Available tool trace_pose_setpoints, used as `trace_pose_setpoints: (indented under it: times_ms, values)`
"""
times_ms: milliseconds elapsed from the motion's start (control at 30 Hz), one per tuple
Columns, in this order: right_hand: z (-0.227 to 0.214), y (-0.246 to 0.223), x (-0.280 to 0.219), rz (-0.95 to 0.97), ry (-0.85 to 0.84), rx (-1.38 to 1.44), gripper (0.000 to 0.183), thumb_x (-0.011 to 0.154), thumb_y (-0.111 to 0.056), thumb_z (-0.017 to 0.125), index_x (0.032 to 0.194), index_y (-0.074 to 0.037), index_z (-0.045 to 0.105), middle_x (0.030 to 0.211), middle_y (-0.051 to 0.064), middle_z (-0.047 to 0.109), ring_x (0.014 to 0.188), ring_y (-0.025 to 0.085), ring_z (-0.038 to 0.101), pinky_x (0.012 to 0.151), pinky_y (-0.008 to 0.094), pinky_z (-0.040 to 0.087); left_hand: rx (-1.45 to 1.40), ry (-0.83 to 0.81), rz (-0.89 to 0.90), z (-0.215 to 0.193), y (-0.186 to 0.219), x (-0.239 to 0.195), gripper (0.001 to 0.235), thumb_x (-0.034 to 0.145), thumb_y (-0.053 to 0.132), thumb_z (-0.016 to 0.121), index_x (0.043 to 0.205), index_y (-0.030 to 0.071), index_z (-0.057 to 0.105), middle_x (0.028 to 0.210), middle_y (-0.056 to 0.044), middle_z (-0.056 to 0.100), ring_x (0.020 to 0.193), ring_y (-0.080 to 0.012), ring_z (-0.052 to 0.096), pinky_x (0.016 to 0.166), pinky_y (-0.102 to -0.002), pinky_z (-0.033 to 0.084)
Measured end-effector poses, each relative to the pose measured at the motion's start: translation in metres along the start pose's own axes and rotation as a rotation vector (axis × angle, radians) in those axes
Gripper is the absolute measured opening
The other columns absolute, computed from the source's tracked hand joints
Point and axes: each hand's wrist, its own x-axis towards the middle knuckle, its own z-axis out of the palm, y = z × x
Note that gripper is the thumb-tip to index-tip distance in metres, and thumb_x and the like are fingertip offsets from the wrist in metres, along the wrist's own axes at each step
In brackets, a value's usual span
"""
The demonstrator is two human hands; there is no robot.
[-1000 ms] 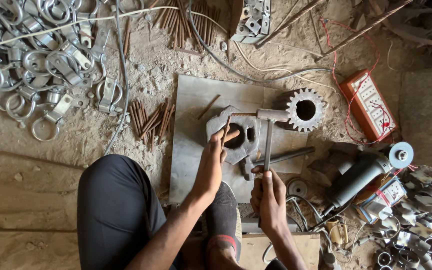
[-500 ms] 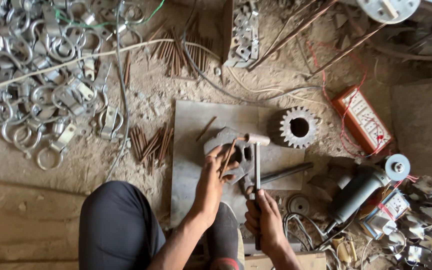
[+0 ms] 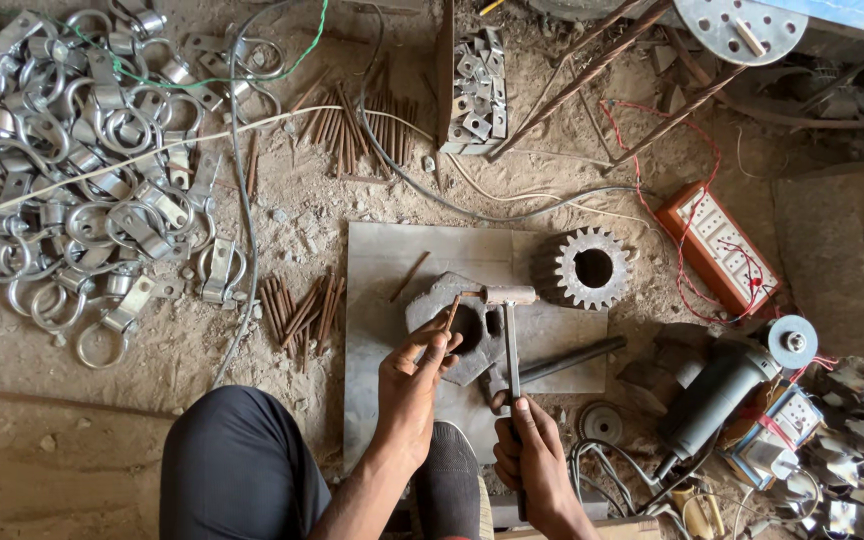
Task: The person uses a handheld grinder to smooth the edges of a metal rod while holding it against a large hex-shaped metal block on the floor.
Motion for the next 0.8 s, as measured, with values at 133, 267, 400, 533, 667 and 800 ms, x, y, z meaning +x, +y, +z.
trace_pose_setpoints:
  times_ms: [133, 267, 400, 533, 667, 800]
  values:
    - [0.0, -0.001, -0.001, -0.019, -0.001, -0.003, 0.035, 0.107, -0.035, 0.042, 0.107, -0.004, 0.059, 0.057, -0.004, 0.026, 0.043, 0.008, 0.02, 0.037, 0.028, 0.016, -0.014, -0.008, -0.001, 0.0, -0.002, -0.001, 0.022, 0.091, 0.026, 0.075, 0.106, 0.01, 0.078, 0.116, -0.005, 0.075, 0.106, -0.014, 0.069, 0.09, -0.033, 0.053]
    - [-0.001, -0.002, -0.002, -0.03, 0.012, -0.01, 0.036, 0.107, -0.035, 0.042, 0.106, -0.004, 0.06, 0.057, -0.004, 0.026, 0.043, 0.008, 0.02, 0.037, 0.028, 0.016, 0.04, -0.011, 0.007, 0.0, -0.005, 0.0, 0.021, 0.09, 0.026, 0.076, 0.103, 0.01, 0.08, 0.114, -0.006, 0.077, 0.105, -0.0141, 0.07, 0.09, -0.034, 0.054]
    - [-0.002, -0.003, -0.002, -0.04, 0.011, -0.024, 0.037, 0.107, -0.034, 0.041, 0.107, -0.003, 0.061, 0.057, -0.004, 0.026, 0.042, 0.008, 0.02, 0.037, 0.028, 0.017, 0.032, -0.02, -0.023, -0.002, -0.006, 0.001, 0.021, 0.088, 0.029, 0.074, 0.101, 0.015, 0.08, 0.113, -0.003, 0.078, 0.105, -0.0142, 0.071, 0.09, -0.035, 0.056]
    - [-0.003, -0.001, 0.0, -0.055, 0.018, -0.016, 0.036, 0.107, -0.033, 0.041, 0.107, -0.003, 0.061, 0.057, -0.003, 0.027, 0.041, 0.008, 0.02, 0.036, 0.029, 0.017, 0.118, -0.063, 0.0, 0.0, -0.002, -0.001, 0.037, 0.087, 0.04, 0.079, 0.104, 0.008, 0.072, 0.126, -0.009, 0.076, 0.117, -0.0217, 0.068, 0.1, -0.042, 0.052]
    - [-0.01, -0.001, 0.003, -0.105, 0.031, 0.002, 0.033, 0.108, -0.036, 0.044, 0.1, -0.004, 0.051, 0.059, -0.002, 0.031, 0.043, 0.009, 0.024, 0.037, 0.029, 0.019, 0.057, -0.448, -0.007, 0.003, 0.022, -0.014, 0.122, 0.062, 0.074, 0.082, 0.16, 0.026, 0.025, 0.166, -0.005, 0.037, 0.148, -0.0266, 0.042, 0.12, -0.045, 0.035]
    - [-0.01, -0.008, -0.015, -0.174, 0.098, -0.03, 0.034, 0.11, -0.036, 0.045, 0.096, -0.005, 0.041, 0.061, -0.002, 0.031, 0.045, 0.01, 0.026, 0.038, 0.029, 0.021, -0.088, -0.776, -0.013, 0.003, 0.04, -0.02, 0.157, 0.052, 0.093, 0.075, 0.167, 0.02, -0.004, 0.179, -0.011, 0.006, 0.164, -0.0323, 0.017, 0.132, -0.047, 0.018]
